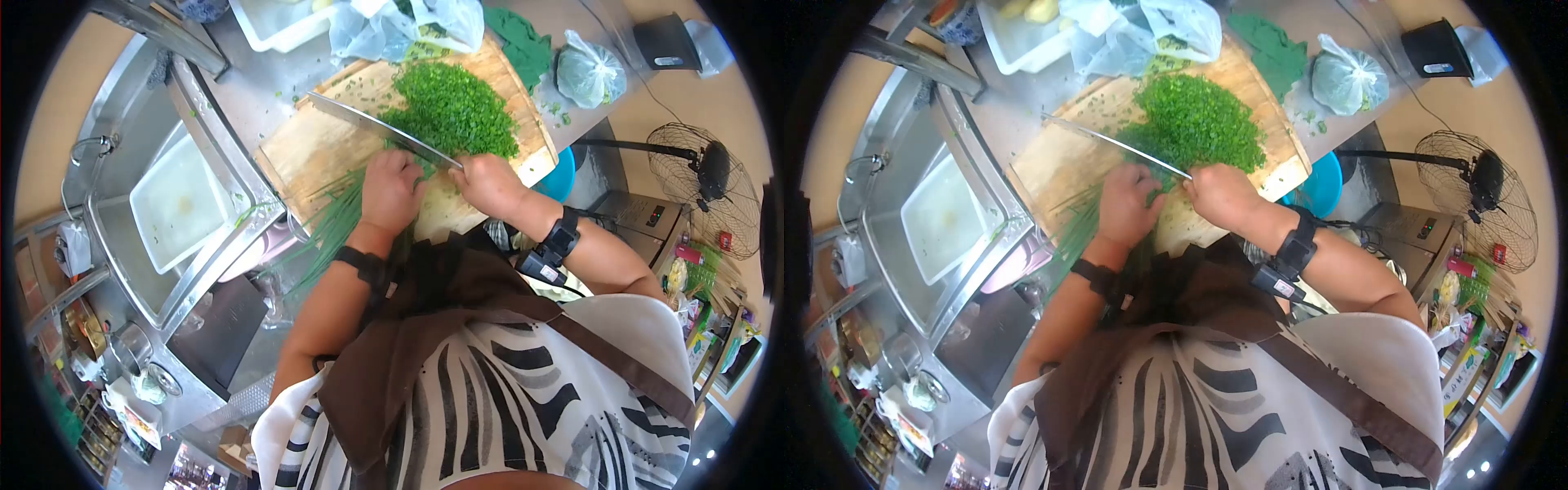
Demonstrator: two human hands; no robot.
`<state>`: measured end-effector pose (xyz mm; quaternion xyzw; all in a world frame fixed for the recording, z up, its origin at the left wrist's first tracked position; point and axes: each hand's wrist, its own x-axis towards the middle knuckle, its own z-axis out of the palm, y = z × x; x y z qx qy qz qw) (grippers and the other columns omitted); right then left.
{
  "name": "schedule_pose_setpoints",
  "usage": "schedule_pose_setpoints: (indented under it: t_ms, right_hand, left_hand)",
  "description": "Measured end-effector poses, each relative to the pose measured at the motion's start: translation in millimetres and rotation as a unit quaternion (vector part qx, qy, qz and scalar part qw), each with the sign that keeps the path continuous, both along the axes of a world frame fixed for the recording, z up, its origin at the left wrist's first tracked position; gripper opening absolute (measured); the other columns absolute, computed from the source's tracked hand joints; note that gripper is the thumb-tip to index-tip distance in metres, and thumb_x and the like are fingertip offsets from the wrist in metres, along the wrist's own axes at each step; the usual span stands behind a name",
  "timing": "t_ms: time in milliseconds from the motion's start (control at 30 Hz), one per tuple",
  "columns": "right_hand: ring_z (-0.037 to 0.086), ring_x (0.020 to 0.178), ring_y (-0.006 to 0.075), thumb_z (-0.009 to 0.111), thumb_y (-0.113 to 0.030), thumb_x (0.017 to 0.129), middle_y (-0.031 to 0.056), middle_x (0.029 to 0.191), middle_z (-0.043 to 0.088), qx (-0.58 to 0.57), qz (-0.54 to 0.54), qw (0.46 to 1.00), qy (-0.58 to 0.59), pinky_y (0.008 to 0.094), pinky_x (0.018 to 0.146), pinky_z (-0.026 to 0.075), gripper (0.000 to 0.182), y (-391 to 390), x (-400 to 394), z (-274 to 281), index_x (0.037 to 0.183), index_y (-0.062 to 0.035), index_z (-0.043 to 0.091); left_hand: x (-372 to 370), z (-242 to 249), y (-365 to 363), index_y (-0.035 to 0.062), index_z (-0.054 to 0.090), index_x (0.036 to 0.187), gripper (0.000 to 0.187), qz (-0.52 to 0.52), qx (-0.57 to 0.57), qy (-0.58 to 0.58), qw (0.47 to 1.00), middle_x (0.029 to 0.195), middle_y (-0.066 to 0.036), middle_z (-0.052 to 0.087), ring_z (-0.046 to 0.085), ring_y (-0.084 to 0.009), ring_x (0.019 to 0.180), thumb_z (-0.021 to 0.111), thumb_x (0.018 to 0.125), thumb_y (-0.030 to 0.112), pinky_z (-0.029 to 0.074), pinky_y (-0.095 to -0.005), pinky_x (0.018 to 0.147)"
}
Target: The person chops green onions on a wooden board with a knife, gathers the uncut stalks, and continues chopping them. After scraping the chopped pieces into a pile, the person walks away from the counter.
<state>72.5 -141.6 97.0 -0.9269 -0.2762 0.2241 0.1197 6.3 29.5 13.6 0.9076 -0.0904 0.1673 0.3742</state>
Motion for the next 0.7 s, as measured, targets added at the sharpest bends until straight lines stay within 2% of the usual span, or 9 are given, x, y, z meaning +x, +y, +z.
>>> schedule_pose_setpoints:
  t_ms: [100, 233, 333, 467, 533, 600, 700]
  right_hand:
    - [0.062, 0.070, 0.0429, 0.055, -0.020, 0.090, 0.0244, 0.071, 0.062, 0.038, 0.010, 0.999, -0.027, 0.0510, 0.065, 0.050, 0.022, -19, -6, 4, 0.083, -0.0001, 0.062]
    - [0.062, 0.067, 0.0433, 0.058, -0.016, 0.087, 0.0238, 0.066, 0.061, -0.029, 0.019, 0.999, 0.017, 0.0511, 0.062, 0.050, 0.018, -40, -22, 64, 0.082, 0.0004, 0.061]
    - [0.061, 0.065, 0.0431, 0.059, -0.017, 0.089, 0.0240, 0.068, 0.061, -0.077, 0.020, 0.996, 0.043, 0.0492, 0.061, 0.050, 0.020, -49, -26, 73, 0.083, 0.0017, 0.062]
    - [0.061, 0.066, 0.0433, 0.057, -0.019, 0.089, 0.0238, 0.068, 0.062, -0.049, 0.031, 0.998, 0.030, 0.0500, 0.061, 0.050, 0.022, -22, -20, 17, 0.082, 0.0014, 0.062]
    - [0.063, 0.072, 0.0422, 0.056, -0.018, 0.088, 0.0228, 0.073, 0.064, -0.018, 0.035, 0.999, 0.002, 0.0509, 0.066, 0.050, 0.021, 6, -10, -4, 0.082, 0.0010, 0.061]
    - [0.063, 0.072, 0.0422, 0.055, -0.019, 0.089, 0.0230, 0.073, 0.063, -0.006, 0.030, 1.000, 0.008, 0.0510, 0.066, 0.050, 0.022, 8, -11, -6, 0.082, 0.0008, 0.061]
    - [0.062, 0.069, 0.0426, 0.055, -0.020, 0.089, 0.0237, 0.072, 0.063, 0.029, 0.022, 0.999, -0.010, 0.0508, 0.064, 0.050, 0.022, -4, -6, -1, 0.085, 0.0003, 0.062]
  left_hand:
    - [-1, -5, 0, 0.0089, 0.063, 0.078, 0.018, 0.014, -0.018, -0.032, 0.999, 0.088, -0.009, 0.055, 0.053, -0.0315, 0.088, 0.075, 0.064, 0.009, 0.044, -0.0425, 0.076]
    - [-7, -13, -1, 0.0090, 0.064, 0.080, 0.018, 0.018, -0.024, -0.035, 0.999, 0.089, -0.009, 0.055, 0.053, -0.0311, 0.088, 0.074, 0.066, 0.009, 0.044, -0.0418, 0.076]
    - [-6, -12, -2, 0.0090, 0.063, 0.080, 0.018, 0.015, -0.037, -0.031, 0.999, 0.090, -0.009, 0.056, 0.053, -0.0310, 0.088, 0.074, 0.067, 0.009, 0.044, -0.0415, 0.076]
    - [-5, -9, -1, 0.0089, 0.061, 0.078, 0.017, 0.025, -0.039, -0.041, 0.998, 0.088, -0.009, 0.056, 0.054, -0.0311, 0.087, 0.074, 0.066, 0.009, 0.045, -0.0421, 0.075]
    - [-5, -9, -1, 0.0086, 0.061, 0.076, 0.016, 0.026, -0.027, -0.021, 0.999, 0.089, -0.008, 0.056, 0.054, -0.0303, 0.088, 0.073, 0.066, 0.009, 0.045, -0.0419, 0.077]
    - [-12, -8, 0, 0.0082, 0.060, 0.075, 0.016, 0.021, -0.010, 0.001, 1.000, 0.089, -0.007, 0.056, 0.054, -0.0294, 0.089, 0.073, 0.065, 0.009, 0.045, -0.0417, 0.079]
    - [-8, -7, 1, 0.0082, 0.058, 0.073, 0.016, 0.017, -0.023, -0.028, 0.999, 0.088, -0.007, 0.055, 0.053, -0.0299, 0.088, 0.073, 0.065, 0.008, 0.045, -0.0417, 0.077]
